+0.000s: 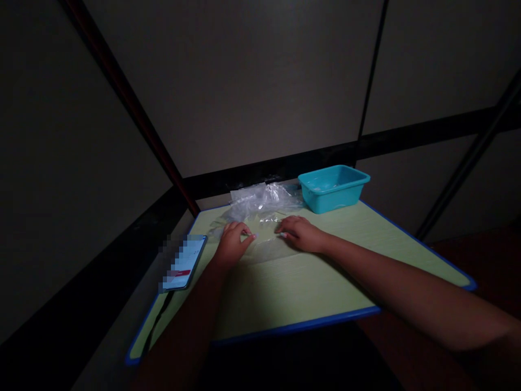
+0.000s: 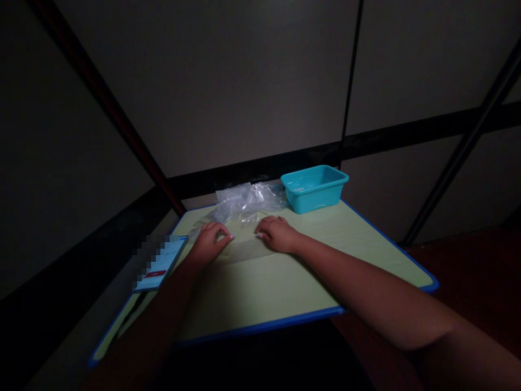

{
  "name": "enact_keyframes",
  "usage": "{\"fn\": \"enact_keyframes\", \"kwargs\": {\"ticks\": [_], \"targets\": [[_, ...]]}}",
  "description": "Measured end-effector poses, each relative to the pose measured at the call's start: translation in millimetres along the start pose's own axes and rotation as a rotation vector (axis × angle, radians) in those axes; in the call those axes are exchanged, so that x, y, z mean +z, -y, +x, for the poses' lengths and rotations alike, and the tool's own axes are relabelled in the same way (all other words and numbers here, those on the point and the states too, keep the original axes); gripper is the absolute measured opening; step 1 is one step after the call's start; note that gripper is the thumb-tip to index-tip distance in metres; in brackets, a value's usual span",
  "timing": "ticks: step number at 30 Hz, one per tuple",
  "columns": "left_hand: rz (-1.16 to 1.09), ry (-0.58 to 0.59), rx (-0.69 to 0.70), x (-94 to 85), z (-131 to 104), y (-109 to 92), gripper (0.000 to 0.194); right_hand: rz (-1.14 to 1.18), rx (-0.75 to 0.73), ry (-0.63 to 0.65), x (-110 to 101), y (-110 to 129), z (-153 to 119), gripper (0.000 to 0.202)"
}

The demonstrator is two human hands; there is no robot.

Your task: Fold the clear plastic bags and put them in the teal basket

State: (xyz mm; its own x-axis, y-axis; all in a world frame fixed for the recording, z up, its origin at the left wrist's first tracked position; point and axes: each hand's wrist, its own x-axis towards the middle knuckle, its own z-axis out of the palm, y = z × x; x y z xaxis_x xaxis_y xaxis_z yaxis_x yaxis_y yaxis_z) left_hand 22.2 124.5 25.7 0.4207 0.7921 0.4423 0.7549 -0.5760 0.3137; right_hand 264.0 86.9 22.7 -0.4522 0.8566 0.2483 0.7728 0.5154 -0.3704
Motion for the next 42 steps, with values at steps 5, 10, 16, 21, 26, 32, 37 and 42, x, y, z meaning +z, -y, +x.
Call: {"fn": "enact_keyframes", "kwargs": {"ticks": [5, 10, 16, 21, 26, 32, 37, 42], "targets": [[-0.043, 0.106, 0.019, 22.2, 4.4, -13.8, 0.008, -0.078, 0.119, -0.047, 4.4, -0.6, 9.9, 0.014], [-0.061, 0.170, -0.018, 28.2, 7.0, -20.6, 0.006, -0.085, 0.186, -0.034, 10.0, 5.9, 11.7, 0.012], [-0.110, 0.189, -0.021, 27.3, 8.1, -24.2, 0.008, -0.033, 0.183, -0.052, 12.9, 4.8, 12.8, 0.006], [-0.163, 0.199, -0.006, 25.5, 9.0, -26.6, 0.008, 0.051, 0.141, -0.116, 12.5, 3.5, 12.2, 0.006], [-0.249, 0.206, -0.041, 27.8, 9.3, -24.4, 0.009, 0.125, 0.145, -0.103, 12.9, 2.8, 11.9, 0.007], [-0.282, 0.213, 0.011, 31.2, 9.7, -20.3, 0.003, 0.166, 0.103, -0.122, 12.8, 3.9, 11.5, 0.011], [-0.285, 0.198, 0.014, 29.1, 10.4, -21.9, 0.008, 0.139, 0.092, -0.112, 13.1, 4.3, 11.2, 0.012], [-0.346, 0.224, -0.038, 23.3, 11.2, -27.9, 0.010, 0.140, 0.091, -0.129, 14.3, 3.3, 12.0, 0.008]]}}
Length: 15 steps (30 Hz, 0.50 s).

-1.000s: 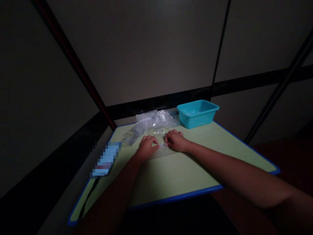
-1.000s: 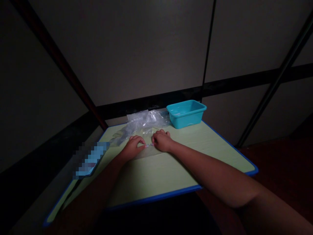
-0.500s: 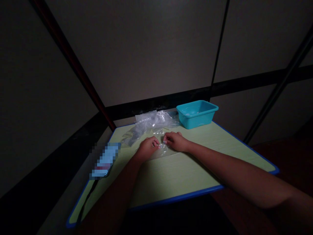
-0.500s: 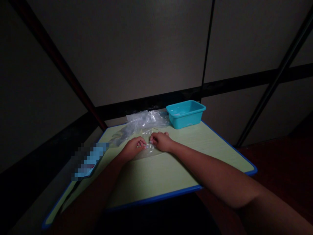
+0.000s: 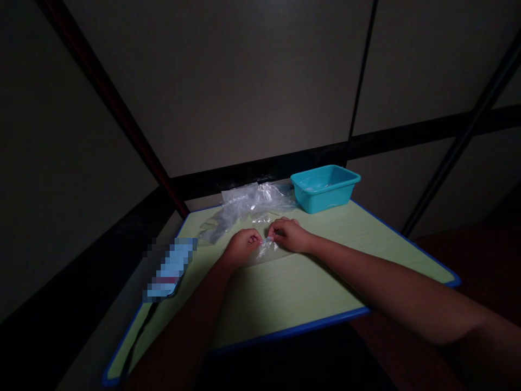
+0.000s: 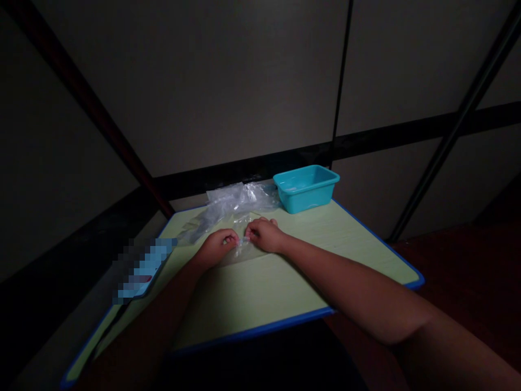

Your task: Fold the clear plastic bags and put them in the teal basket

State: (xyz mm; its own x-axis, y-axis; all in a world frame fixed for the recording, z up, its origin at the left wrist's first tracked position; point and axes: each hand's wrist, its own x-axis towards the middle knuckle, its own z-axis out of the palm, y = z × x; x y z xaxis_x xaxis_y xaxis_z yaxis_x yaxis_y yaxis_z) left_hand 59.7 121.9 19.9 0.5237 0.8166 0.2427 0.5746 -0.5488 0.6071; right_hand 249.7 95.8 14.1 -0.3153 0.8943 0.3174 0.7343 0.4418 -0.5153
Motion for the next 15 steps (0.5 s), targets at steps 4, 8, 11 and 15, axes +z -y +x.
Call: {"fn": "enact_keyframes", "kwargs": {"ticks": [4, 8, 11, 15], "targets": [[-0.021, 0.013, -0.039, -1.8, -1.0, -0.6, 0.012, -0.048, 0.030, 0.026, -1.6, 2.6, 0.2, 0.010], [0.016, 0.014, -0.083, -2.1, -1.3, 3.3, 0.017, -0.115, 0.063, 0.079, -3.4, 6.3, -1.0, 0.014], [0.056, 0.014, -0.094, -2.5, -0.4, 5.9, 0.024, -0.156, 0.086, 0.083, -3.4, 7.9, -1.6, 0.018], [0.171, -0.005, -0.072, -1.4, 0.0, 9.5, 0.030, -0.209, 0.135, 0.083, -3.0, 8.4, -1.5, 0.016]]}}
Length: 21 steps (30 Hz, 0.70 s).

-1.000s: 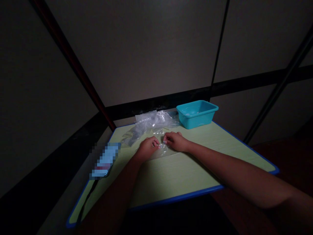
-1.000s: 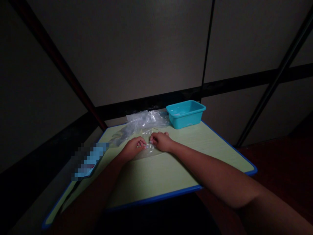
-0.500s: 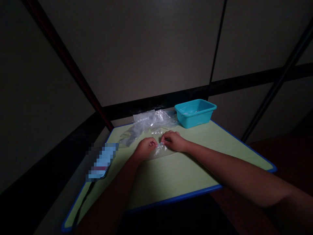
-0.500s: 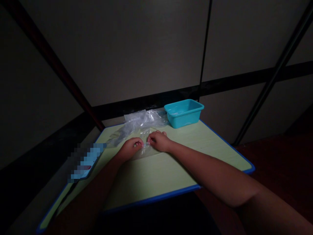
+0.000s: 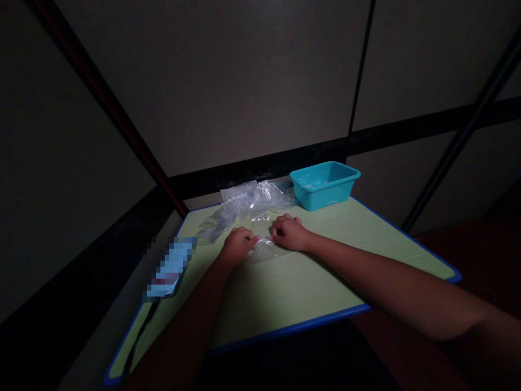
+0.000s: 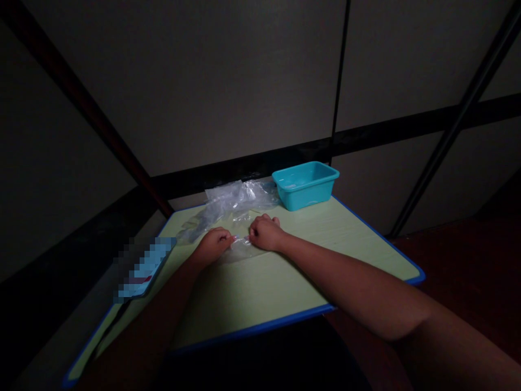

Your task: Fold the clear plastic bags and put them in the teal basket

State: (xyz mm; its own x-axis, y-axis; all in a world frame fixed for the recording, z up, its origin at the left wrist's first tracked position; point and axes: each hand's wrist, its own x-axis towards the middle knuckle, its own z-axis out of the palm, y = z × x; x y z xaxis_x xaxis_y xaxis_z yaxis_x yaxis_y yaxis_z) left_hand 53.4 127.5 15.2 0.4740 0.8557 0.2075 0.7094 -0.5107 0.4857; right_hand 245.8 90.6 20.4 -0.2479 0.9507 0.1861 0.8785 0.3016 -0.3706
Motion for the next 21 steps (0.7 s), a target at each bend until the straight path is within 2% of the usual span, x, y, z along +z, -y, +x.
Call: {"fn": "enact_keyframes", "kwargs": {"ticks": [7, 9, 11, 13, 15, 18, 21], "targets": [[0.261, -0.117, -0.089, 0.5, -8.2, -7.8, 0.016, -0.079, 0.093, -0.091, 4.7, -3.9, -2.4, 0.028], [0.309, -0.184, -0.054, -3.7, -12.9, -14.8, 0.014, -0.095, 0.090, -0.107, 6.9, -5.0, -3.5, 0.032], [0.312, -0.186, 0.055, -7.3, -19.6, -21.8, 0.015, -0.104, 0.077, -0.113, 8.5, -5.3, -4.5, 0.033], [0.292, -0.096, 0.181, -7.8, -27.7, -27.4, 0.024, -0.109, 0.061, -0.113, 9.4, -5.1, -5.2, 0.034], [0.300, 0.052, 0.234, -4.4, -35.9, -31.1, 0.039, -0.112, 0.055, -0.103, 9.6, -4.6, -5.5, 0.034], [0.346, 0.265, 0.195, 3.9, -44.2, -33.7, 0.058, -0.113, 0.052, -0.096, 8.4, -3.1, -6.0, 0.034], [0.365, 0.347, 0.166, 9.3, -46.2, -34.5, 0.067, -0.092, 0.035, -0.130, 4.1, 0.1, -8.4, 0.037]]}}
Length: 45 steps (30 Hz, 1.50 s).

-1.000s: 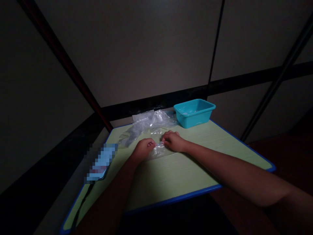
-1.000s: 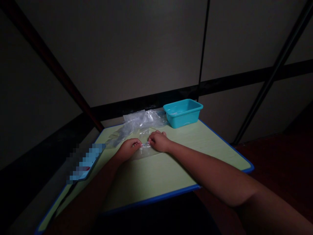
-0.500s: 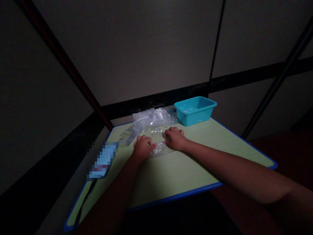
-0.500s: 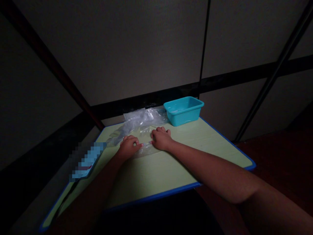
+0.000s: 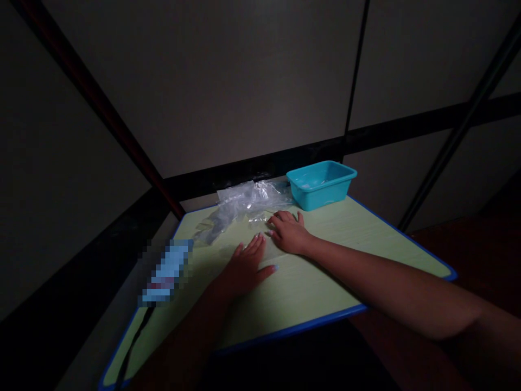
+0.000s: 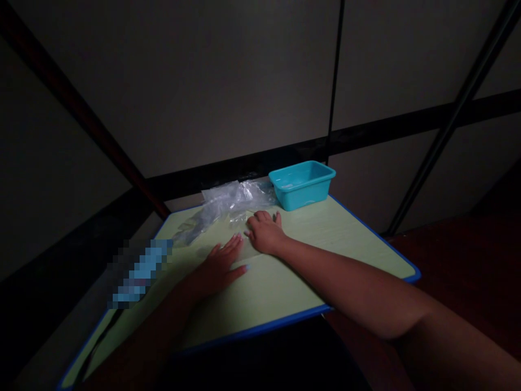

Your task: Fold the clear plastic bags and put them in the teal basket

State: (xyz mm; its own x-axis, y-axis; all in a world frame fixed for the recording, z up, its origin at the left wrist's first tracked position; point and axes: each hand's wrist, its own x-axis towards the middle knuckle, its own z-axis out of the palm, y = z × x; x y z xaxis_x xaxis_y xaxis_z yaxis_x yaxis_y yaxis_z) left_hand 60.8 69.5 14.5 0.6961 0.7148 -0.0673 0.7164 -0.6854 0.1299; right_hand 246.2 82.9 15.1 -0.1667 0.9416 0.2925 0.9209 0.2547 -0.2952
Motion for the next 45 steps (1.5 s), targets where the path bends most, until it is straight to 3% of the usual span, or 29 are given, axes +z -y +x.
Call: {"fn": "enact_keyframes", "kwargs": {"ticks": [4, 8, 12, 20, 27, 35, 39, 42, 45], "targets": [[0.023, -0.021, -0.020, -3.4, 0.8, 1.4, 0.070, 0.044, -0.143, 0.045, -10.0, 6.3, -8.3, 0.052], [0.095, -0.096, -0.174, -10.0, -3.3, 6.7, 0.089, 0.053, -0.306, 0.185, -14.2, 12.7, -18.3, 0.059], [0.087, 0.006, -0.220, -8.0, -7.3, 13.0, 0.106, 0.066, -0.376, 0.305, -9.6, 15.4, -22.6, 0.057], [-0.006, 0.086, -0.253, -2.7, -6.8, 22.7, 0.110, 0.107, -0.357, 0.391, -2.7, 2.9, -25.1, 0.060], [-0.059, 0.052, -0.372, -8.6, -8.6, 18.7, 0.103, 0.062, -0.262, 0.470, -7.7, -5.4, -29.8, 0.067], [-0.005, -0.023, -0.559, -2.4, -7.3, 29.0, 0.097, 0.084, -0.256, 0.421, -2.1, -9.4, -30.5, 0.067], [0.050, -0.094, -0.393, -7.6, -7.9, 21.1, 0.088, 0.092, -0.229, 0.405, -2.1, -7.1, -29.9, 0.066], [0.028, -0.017, -0.214, -8.5, -9.3, 15.6, 0.081, 0.082, -0.218, 0.416, -5.2, -3.9, -29.4, 0.066], [0.035, 0.058, -0.217, -5.9, -10.4, 17.3, 0.078, 0.031, -0.220, 0.497, -11.6, 0.4, -29.2, 0.069]]}}
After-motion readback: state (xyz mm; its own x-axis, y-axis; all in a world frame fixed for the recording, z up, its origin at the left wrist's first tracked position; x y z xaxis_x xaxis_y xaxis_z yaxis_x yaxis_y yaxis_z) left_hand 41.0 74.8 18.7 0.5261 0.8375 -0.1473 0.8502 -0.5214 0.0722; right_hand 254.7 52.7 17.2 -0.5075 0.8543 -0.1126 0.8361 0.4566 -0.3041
